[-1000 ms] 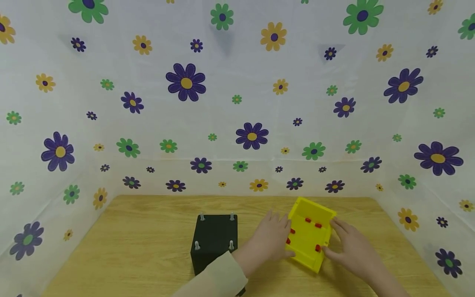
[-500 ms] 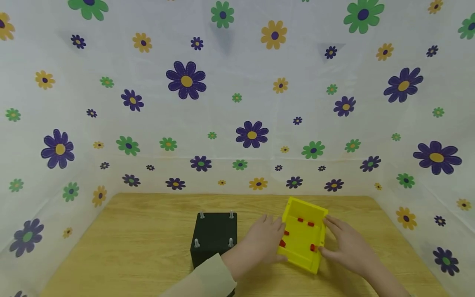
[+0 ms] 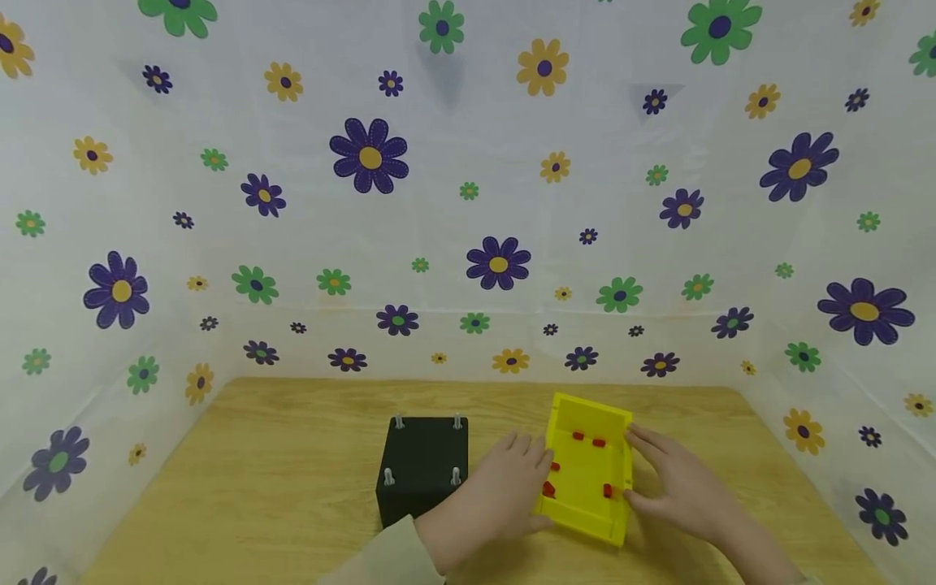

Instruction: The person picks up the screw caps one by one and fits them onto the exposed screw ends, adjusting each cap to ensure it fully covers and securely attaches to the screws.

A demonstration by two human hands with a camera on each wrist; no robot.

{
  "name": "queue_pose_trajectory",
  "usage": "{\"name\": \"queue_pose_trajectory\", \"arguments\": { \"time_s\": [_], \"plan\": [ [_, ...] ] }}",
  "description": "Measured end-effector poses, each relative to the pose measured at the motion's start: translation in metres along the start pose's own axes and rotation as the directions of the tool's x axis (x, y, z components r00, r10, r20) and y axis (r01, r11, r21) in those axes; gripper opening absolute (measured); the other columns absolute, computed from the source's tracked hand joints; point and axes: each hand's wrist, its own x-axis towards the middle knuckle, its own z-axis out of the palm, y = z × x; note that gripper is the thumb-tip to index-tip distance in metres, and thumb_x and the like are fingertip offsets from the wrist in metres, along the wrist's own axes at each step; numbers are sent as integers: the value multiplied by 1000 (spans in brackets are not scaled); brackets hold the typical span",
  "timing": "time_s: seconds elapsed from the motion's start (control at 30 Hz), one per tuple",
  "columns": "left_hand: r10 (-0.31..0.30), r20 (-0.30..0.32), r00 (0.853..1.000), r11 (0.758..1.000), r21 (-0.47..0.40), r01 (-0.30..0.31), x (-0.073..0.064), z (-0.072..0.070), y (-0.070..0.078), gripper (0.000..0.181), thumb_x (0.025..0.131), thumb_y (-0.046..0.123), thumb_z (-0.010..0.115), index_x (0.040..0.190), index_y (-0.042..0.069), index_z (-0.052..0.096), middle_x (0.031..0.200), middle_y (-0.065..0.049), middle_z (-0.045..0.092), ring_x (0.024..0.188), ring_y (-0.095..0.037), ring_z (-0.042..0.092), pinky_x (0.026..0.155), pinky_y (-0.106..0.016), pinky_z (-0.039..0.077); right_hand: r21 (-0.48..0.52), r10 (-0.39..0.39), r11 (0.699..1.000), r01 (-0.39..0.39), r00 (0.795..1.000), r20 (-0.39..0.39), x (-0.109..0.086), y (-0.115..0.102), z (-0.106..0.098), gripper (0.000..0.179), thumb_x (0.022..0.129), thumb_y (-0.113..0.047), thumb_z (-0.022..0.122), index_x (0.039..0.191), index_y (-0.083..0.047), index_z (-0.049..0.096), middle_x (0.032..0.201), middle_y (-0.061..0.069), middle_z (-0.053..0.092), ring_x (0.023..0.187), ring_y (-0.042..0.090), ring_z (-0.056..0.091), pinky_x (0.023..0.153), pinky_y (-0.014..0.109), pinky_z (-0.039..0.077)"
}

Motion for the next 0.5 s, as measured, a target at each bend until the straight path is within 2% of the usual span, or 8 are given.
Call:
{"name": "queue_pose_trajectory", "arguments": {
  "time_s": [0.2,0.5],
  "plan": [
    [6,-24,1000,999,47,-4,-8,2,-1,88,93,75,61,160,21,46,168,0,44,153,-18,45,129,-37,34,27,-26,999,26,1000,-11,1,-2,1,81,88,-44,79,153,-1,54,161,19,51,142,48,53,110,67,47],
    [19,-21,1000,1000,18,-18,-18,6,-2,87,95,74,61,161,20,45,170,-2,41,157,-17,40,128,-35,35,82,-40,996,38,999,30,2,-4,3,84,88,-43,79,156,-3,50,164,19,46,145,49,49,112,69,45]
  ]
}}
